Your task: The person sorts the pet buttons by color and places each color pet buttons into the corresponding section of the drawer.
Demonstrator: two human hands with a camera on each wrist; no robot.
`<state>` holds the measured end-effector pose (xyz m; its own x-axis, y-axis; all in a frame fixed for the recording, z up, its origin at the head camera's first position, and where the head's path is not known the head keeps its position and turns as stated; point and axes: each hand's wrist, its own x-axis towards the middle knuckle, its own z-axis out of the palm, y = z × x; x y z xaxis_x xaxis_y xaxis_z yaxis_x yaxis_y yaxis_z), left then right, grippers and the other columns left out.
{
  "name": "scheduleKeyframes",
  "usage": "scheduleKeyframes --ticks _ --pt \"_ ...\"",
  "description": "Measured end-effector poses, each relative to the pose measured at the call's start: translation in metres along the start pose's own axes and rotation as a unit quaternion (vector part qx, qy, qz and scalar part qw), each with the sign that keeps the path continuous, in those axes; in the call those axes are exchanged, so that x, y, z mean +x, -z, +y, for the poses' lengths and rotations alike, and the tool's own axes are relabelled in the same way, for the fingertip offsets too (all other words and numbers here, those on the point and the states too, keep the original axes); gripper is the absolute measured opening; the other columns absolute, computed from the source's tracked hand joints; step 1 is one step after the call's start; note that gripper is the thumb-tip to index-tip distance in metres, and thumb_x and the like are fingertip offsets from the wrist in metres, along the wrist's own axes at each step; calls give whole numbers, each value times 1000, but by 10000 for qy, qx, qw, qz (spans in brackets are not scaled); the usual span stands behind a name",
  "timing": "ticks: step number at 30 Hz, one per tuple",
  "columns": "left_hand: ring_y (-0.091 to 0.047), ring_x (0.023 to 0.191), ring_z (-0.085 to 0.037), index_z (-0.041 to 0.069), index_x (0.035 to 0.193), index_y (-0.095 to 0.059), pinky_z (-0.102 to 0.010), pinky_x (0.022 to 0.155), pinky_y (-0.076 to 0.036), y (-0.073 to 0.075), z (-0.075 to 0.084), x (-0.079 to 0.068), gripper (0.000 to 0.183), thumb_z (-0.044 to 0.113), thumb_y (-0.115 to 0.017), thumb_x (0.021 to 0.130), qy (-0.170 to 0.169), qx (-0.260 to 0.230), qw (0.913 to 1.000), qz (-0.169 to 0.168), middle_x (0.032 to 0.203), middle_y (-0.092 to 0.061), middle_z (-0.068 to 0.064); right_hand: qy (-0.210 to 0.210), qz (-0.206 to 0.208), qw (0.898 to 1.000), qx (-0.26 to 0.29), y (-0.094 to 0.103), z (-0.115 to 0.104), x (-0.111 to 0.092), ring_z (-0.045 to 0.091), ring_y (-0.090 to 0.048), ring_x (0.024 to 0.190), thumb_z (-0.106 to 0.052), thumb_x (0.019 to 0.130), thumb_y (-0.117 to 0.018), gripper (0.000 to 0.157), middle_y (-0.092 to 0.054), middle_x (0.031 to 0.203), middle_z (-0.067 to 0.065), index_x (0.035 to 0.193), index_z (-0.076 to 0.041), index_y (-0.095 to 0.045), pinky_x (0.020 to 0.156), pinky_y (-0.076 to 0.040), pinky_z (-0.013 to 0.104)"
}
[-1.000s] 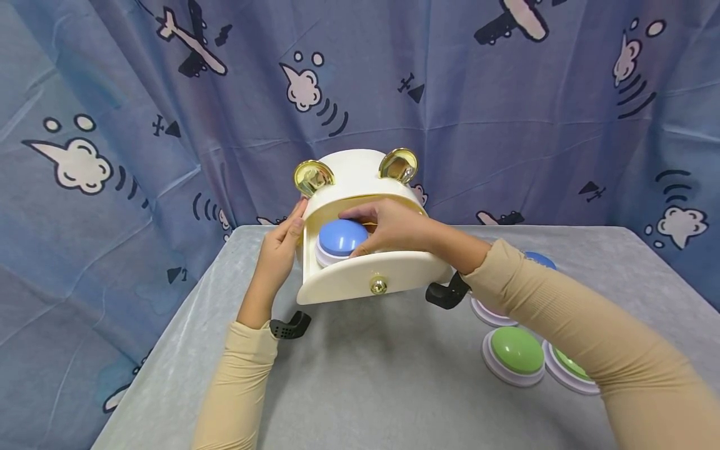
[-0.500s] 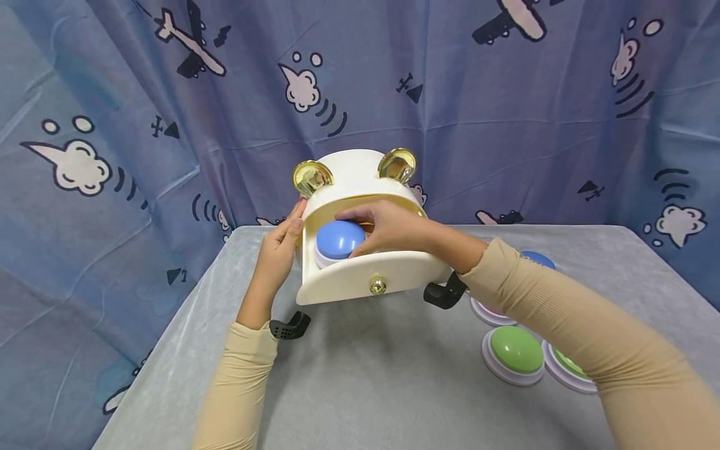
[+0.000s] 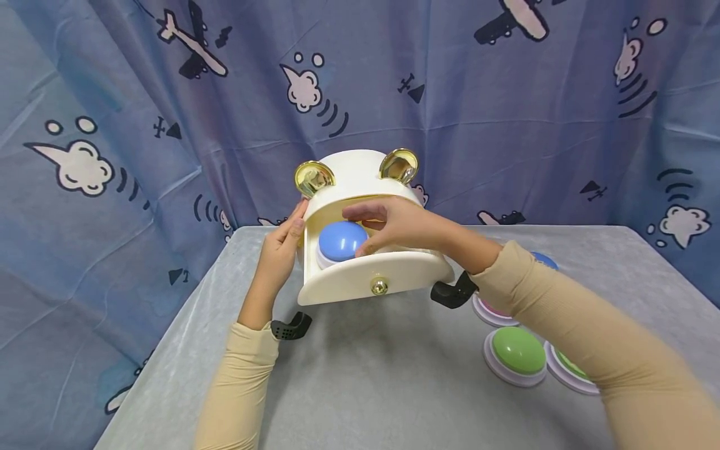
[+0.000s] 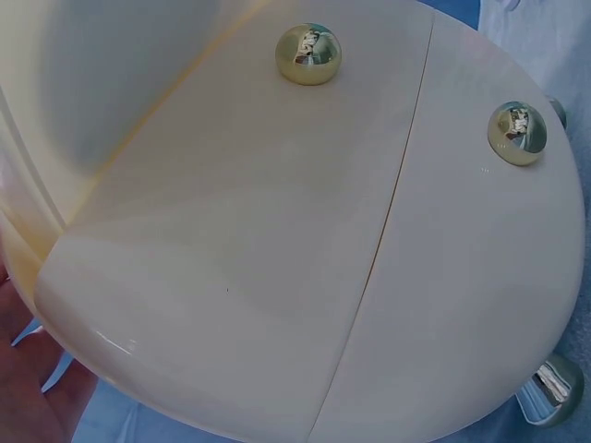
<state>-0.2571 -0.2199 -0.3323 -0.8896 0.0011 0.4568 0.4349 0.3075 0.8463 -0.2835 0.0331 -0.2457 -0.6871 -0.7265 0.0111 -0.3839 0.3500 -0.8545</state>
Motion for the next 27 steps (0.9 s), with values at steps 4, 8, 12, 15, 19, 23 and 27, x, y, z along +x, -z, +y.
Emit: scheduleKeyframes --ticks 4,8,12,15,19,23,27 --pt "-33 149 -10 13 148 -47 -27 124 -26 -2 1 1 43 27 -42 108 -26 -18 10000 -25 158 -40 -1 122 275 9995 -139 14 -1 -15 23 -50 139 -10 78 -85 71 -56 146 9 141 -4 -54 117 -40 33" --pt "-33 149 -10 12 148 -47 -27 124 -26 -2 2 0 43 27 -42 108 -33 -11 10000 -31 158 -39 -1 156 635 9978 -64 27 -1 -34 23 -53 137 -11 79 -85 65 -59 143 9 138 -5 -58 114 -43 32" --pt "-33 149 -10 13 148 -47 -26 124 -25 -2 3 0 43 27 -42 108 4 -12 10000 -25 158 -39 0 -6 937 9956 30 41 2 -55 20 -51 138 -12 80 -83 63 -59 143 7 138 -9 -59 112 -44 30" --pt "-33 149 -11 12 148 -47 -26 124 -25 -1 2 0 43 26 -42 108 4 -19 10000 -21 158 -40 -1 -141 1127 9935 110 49 6 -72 18 -50 139 -12 82 -82 62 -57 145 6 140 -12 -58 110 -46 29" --pt "-33 149 -12 11 148 -47 -27 124 -25 -1 3 -1 43 25 -43 108 -14 -7 10000 -21 158 -40 -2 -242 1412 9896 156 59 14 -93 10 -53 135 -11 85 -79 61 -58 144 2 141 -12 -56 102 -52 24" --pt "-33 149 -11 13 148 -47 -27 124 -25 -1 3 -1 43 27 -43 108 13 -4 10000 -19 158 -39 -1 -321 1671 9853 128 70 27 -110 -1 -57 127 -10 87 -77 60 -61 139 -5 142 -12 -54 95 -54 17" --pt "-32 149 -10 13 149 -46 -28 124 -25 -1 3 -2 44 28 -42 108 56 -15 10000 -41 159 -38 0 -637 1871 9800 -228 85 44 -123 10 -52 136 -18 91 -74 60 -57 145 -5 146 -18 -51 96 -53 19"
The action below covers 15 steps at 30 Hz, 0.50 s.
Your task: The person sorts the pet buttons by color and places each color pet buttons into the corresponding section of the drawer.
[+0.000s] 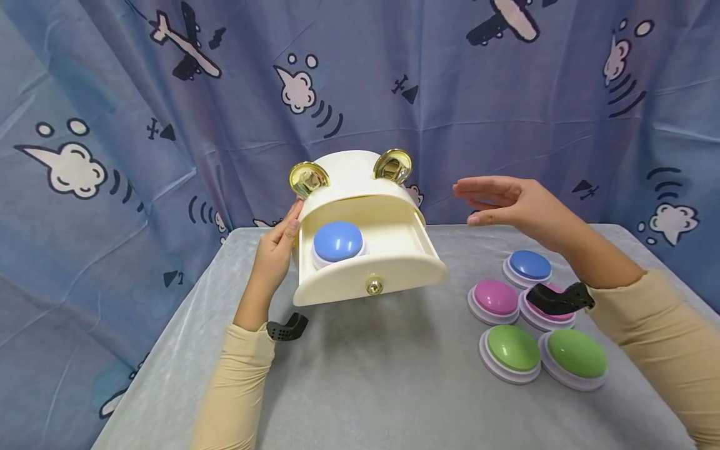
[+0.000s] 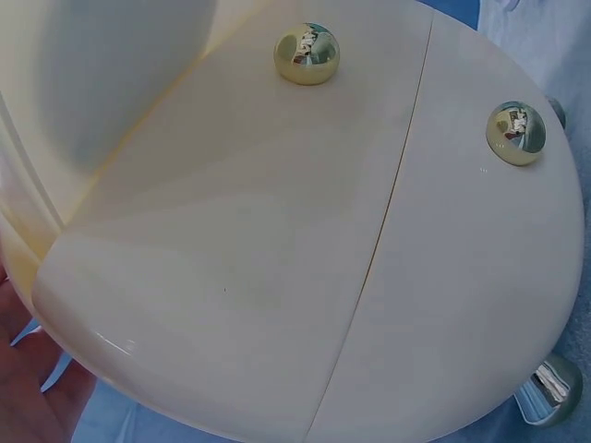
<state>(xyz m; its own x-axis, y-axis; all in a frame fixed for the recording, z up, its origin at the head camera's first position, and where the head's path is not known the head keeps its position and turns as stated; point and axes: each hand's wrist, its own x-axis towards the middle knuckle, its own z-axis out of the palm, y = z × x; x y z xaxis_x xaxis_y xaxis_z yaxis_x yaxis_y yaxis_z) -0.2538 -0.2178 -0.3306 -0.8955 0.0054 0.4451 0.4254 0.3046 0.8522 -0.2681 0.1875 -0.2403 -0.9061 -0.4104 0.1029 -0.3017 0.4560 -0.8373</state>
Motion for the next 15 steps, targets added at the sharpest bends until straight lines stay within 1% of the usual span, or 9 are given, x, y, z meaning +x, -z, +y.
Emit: scheduleKeyframes --ticks 3,6,7,9,11,14,15 --pt "-32 149 -10 14 149 -46 -29 125 -25 0 0 -1 44 29 -42 108 25 -10 10000 -9 159 -38 1 -286 192 9989 -321 11 17 0 24 -44 143 -27 93 -72 62 -49 152 1 149 -22 -46 107 -49 35" --pt "-31 149 -10 14 149 -46 -29 125 -25 0 0 -1 44 29 -42 108 53 -12 10000 -10 160 -37 1 -531 290 9977 -306 21 34 1 31 -36 147 -30 95 -69 65 -42 158 7 152 -21 -41 115 -36 56" --pt "-31 149 -9 14 149 -46 -29 125 -25 0 0 -1 44 29 -42 108 54 -19 10000 -8 160 -37 1 -593 320 9974 -263 23 39 1 32 -35 148 -31 95 -69 65 -40 159 8 153 -20 -40 116 -34 60" --pt "-31 149 -9 14 149 -46 -28 125 -25 1 -1 -1 44 29 -42 108 50 -28 10000 -10 160 -37 1 -669 321 9972 -134 29 50 2 33 -31 149 -30 96 -67 66 -36 160 10 154 -18 -37 117 -29 64" --pt "-31 149 -10 13 149 -46 -28 125 -24 1 -1 -1 44 28 -42 108 29 -38 10000 -12 160 -37 1 -743 328 9966 -114 33 59 2 32 -31 149 -30 96 -67 68 -35 161 10 155 -18 -35 117 -28 65" --pt "-32 149 -10 13 149 -46 -28 124 -25 1 -2 0 44 28 -42 108 11 -49 10000 -4 159 -37 0 -868 288 9957 -119 38 69 1 34 -28 149 -30 96 -67 72 -31 163 12 157 -16 -30 118 -27 65" --pt "-32 149 -10 13 149 -46 -28 125 -25 0 -2 0 44 28 -42 108 2 -45 10000 -4 159 -38 0 -911 279 9954 -136 39 73 1 32 -29 149 -30 96 -67 73 -30 163 13 157 -16 -29 118 -27 65"
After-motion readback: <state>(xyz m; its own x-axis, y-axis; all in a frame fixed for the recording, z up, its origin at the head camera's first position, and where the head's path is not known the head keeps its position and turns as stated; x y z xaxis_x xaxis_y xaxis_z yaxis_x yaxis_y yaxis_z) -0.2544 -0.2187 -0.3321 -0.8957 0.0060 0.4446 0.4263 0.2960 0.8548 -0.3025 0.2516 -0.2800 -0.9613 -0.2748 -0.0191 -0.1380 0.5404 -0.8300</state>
